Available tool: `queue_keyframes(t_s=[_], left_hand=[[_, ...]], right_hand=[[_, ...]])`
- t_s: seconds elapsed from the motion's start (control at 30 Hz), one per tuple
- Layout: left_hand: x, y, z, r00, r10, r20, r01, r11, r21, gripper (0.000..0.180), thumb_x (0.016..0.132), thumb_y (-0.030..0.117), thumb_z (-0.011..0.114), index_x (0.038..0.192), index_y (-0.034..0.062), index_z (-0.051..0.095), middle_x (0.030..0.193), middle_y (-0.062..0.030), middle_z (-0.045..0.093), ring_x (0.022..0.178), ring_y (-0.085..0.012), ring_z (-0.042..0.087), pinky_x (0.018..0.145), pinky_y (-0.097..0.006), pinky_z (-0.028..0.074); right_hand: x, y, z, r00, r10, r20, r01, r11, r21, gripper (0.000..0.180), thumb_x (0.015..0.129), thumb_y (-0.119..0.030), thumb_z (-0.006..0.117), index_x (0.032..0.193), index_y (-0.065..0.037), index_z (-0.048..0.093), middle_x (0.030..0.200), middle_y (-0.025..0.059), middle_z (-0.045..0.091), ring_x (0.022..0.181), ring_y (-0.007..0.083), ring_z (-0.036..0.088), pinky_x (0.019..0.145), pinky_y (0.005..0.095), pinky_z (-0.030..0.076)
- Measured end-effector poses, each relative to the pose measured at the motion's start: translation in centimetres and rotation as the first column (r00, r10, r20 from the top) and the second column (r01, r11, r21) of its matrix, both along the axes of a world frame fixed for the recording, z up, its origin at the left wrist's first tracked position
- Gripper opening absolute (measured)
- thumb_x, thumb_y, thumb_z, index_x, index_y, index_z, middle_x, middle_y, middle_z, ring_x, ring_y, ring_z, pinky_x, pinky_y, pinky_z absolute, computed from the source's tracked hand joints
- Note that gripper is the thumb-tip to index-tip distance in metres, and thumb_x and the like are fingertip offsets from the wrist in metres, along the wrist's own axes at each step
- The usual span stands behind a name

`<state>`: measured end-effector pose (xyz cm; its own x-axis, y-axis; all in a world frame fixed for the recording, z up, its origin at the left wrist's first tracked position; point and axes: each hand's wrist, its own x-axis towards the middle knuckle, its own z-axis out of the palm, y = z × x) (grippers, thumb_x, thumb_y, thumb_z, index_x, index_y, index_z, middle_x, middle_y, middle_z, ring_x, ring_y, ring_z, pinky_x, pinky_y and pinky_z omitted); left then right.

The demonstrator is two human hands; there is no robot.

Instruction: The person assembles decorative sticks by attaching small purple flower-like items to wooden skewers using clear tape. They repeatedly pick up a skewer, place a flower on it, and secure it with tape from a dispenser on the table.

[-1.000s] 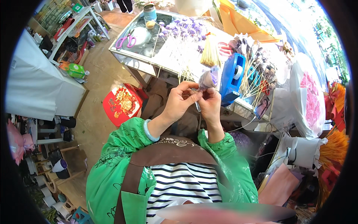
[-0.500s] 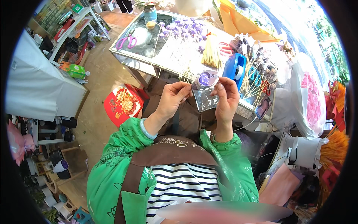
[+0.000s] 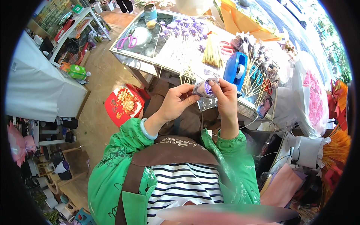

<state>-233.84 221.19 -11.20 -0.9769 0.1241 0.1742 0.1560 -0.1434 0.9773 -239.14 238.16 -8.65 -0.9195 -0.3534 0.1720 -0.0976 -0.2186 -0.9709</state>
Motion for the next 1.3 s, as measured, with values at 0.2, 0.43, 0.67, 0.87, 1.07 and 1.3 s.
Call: queue_keyframes(t_s=[0.2, 0.43, 0.67, 0.87, 1.07, 1.3], left_hand=[[-0.5, -0.7, -0.1, 0.992, -0.111, 0.053, 0.106, 0.991, 0.081, 0.020, 0.086, 0.012, 0.063, 0.101, -0.0015, 0.062, 0.085, 0.0011, 0.061, 0.079, -0.0033, 0.052, 0.070, -0.020, 0.043], [-0.4, -1.4, -0.1, 0.944, -0.231, 0.234, 0.168, 0.951, 0.260, 0.022, 0.090, 0.018, 0.057, 0.099, -0.0017, 0.063, 0.080, -0.0011, 0.062, 0.065, -0.0025, 0.047, 0.056, -0.018, 0.038], [-0.5, -1.1, -0.4, 0.968, -0.111, 0.225, 0.070, 0.981, 0.183, 0.020, 0.092, 0.015, 0.054, 0.097, -0.0019, 0.063, 0.077, -0.0027, 0.062, 0.058, -0.0029, 0.048, 0.052, -0.016, 0.037], [-0.3, -1.7, 0.2, 0.939, -0.273, 0.208, 0.247, 0.958, 0.143, 0.020, 0.092, 0.019, 0.055, 0.098, 0.0005, 0.062, 0.072, 0.0054, 0.055, 0.059, -0.0004, 0.043, 0.053, -0.017, 0.034], [-0.3, -1.9, -0.1, 0.925, -0.333, 0.183, 0.299, 0.935, 0.190, 0.022, 0.091, 0.021, 0.056, 0.101, 0.0014, 0.053, 0.071, 0.0004, 0.057, 0.063, -0.0019, 0.048, 0.055, -0.018, 0.038], [-0.3, -1.7, -0.4, 0.952, -0.267, 0.152, 0.249, 0.960, 0.126, 0.022, 0.088, 0.021, 0.061, 0.099, 0.0027, 0.054, 0.077, -0.0007, 0.060, 0.062, -0.0038, 0.048, 0.054, -0.019, 0.038]], right_hand=[[-0.1, 0.3, -0.2, 0.998, 0.065, -0.021, -0.065, 0.998, 0.003, 0.020, 0.090, -0.015, 0.057, 0.087, 0.003, 0.063, 0.072, -0.0023, 0.059, 0.064, 0.0039, 0.048, 0.058, 0.0188, 0.039], [-0.4, 0.5, 0.2, 0.995, 0.070, -0.071, -0.055, 0.979, 0.197, 0.016, 0.088, -0.012, 0.058, 0.087, 0.004, 0.062, 0.070, -0.0011, 0.057, 0.064, 0.0038, 0.047, 0.057, 0.0189, 0.038], [-0.4, 1.0, 0.7, 0.992, 0.116, -0.048, -0.100, 0.960, 0.263, 0.012, 0.087, -0.006, 0.057, 0.090, 0.005, 0.062, 0.071, -0.0022, 0.057, 0.066, 0.0036, 0.049, 0.058, 0.0188, 0.039], [-0.7, 1.8, 1.6, 0.943, 0.331, 0.046, -0.329, 0.897, 0.296, 0.014, 0.088, -0.003, 0.054, 0.096, 0.005, 0.062, 0.076, -0.0016, 0.058, 0.069, 0.0032, 0.049, 0.060, 0.0181, 0.039], [-0.7, 2.1, 1.2, 0.918, 0.390, 0.069, -0.392, 0.869, 0.301, 0.015, 0.088, -0.001, 0.052, 0.097, 0.006, 0.061, 0.079, 0.0014, 0.061, 0.074, 0.0052, 0.052, 0.067, 0.0195, 0.043], [-0.8, 2.2, 0.7, 0.927, 0.346, 0.143, -0.371, 0.899, 0.232, 0.016, 0.087, -0.002, 0.051, 0.098, 0.005, 0.061, 0.084, 0.0032, 0.063, 0.075, 0.0068, 0.055, 0.068, 0.0198, 0.044]])
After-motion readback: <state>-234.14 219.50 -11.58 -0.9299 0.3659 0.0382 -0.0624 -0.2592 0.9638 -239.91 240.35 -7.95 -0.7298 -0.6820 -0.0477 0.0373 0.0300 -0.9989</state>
